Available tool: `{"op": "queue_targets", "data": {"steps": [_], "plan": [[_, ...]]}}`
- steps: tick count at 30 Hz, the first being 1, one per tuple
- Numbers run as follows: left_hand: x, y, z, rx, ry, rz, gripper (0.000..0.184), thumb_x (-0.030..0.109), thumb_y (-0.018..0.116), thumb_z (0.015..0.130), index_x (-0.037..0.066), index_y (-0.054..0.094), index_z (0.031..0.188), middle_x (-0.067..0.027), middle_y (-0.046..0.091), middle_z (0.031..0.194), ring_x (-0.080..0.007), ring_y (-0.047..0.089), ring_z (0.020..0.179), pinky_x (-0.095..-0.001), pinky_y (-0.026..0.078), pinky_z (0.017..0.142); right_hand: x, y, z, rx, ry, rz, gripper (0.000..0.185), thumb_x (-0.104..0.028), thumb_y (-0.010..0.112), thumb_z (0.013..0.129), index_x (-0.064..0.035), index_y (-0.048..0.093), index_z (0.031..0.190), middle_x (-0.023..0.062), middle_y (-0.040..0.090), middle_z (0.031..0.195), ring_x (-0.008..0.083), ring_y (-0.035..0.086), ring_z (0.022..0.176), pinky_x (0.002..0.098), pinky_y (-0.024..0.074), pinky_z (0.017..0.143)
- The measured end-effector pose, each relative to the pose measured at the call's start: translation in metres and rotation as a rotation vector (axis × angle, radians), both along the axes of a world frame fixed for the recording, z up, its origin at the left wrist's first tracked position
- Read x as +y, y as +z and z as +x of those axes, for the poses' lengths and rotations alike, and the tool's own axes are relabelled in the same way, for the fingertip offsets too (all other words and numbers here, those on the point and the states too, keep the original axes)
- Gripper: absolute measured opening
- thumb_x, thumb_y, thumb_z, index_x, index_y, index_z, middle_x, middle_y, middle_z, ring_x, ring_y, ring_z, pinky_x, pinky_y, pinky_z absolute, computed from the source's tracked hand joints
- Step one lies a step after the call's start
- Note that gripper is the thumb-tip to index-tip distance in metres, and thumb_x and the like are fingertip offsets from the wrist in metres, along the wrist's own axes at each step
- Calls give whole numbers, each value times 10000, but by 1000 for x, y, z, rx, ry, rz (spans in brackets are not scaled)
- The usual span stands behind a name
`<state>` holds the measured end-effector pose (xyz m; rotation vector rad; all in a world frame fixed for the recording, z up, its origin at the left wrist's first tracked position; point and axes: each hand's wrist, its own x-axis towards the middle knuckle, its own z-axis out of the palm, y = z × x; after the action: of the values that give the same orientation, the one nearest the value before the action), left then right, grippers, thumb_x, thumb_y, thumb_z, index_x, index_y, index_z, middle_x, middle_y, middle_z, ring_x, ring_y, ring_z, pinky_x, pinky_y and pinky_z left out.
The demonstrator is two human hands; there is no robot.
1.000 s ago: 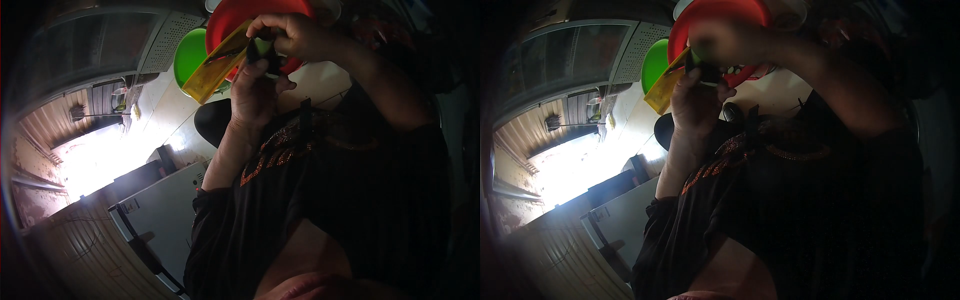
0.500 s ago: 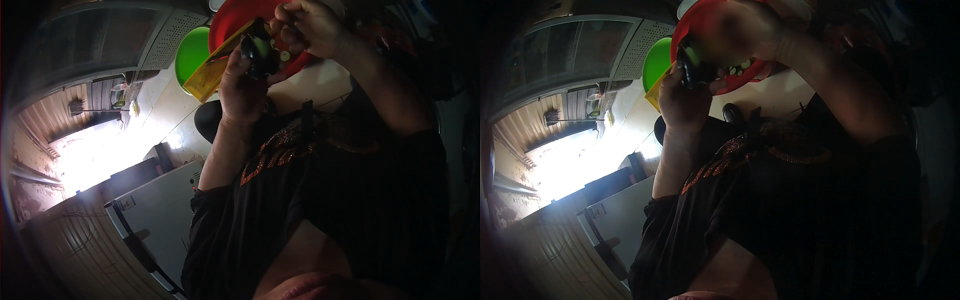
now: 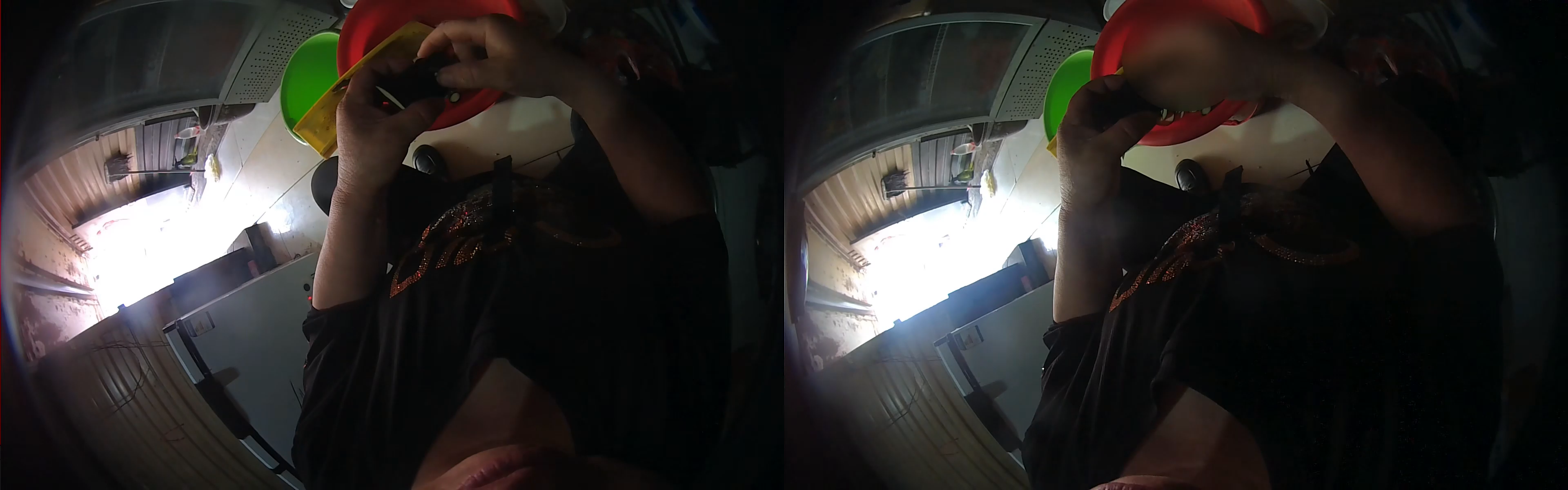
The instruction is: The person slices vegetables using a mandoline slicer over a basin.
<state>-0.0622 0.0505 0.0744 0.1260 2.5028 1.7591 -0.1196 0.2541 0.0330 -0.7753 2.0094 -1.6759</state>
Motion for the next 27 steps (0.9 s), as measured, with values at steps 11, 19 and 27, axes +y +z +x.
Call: {"op": "queue_targets", "data": {"steps": [11,19,27], "plan": [[8,5,7,-33,48,132,359,43,741,697,3,578,1014,-90,659,920,-138,634,834,-271,516,761,-7,-12,4,479,-22,13,168,-80,511,914,-8,550,1060,68,567,908,135,600,743,283,485,684],[18,4,14,51,70,70,362,62,749,703,-4,573,1013,-83,660,915,-136,631,846,-274,515,764,-11,-17,1,377,-65,-26,156,-122,549,891,-31,570,1016,50,580,812,101,578,675,275,477,606],[16,2,10,24,88,194,417,36,735,723,-23,542,1088,-122,660,966,-166,641,888,-293,516,806,-11,0,8,168,-255,-302,113,-96,478,891,-37,567,856,-1,552,680,72,524,583,217,440,551]]}}
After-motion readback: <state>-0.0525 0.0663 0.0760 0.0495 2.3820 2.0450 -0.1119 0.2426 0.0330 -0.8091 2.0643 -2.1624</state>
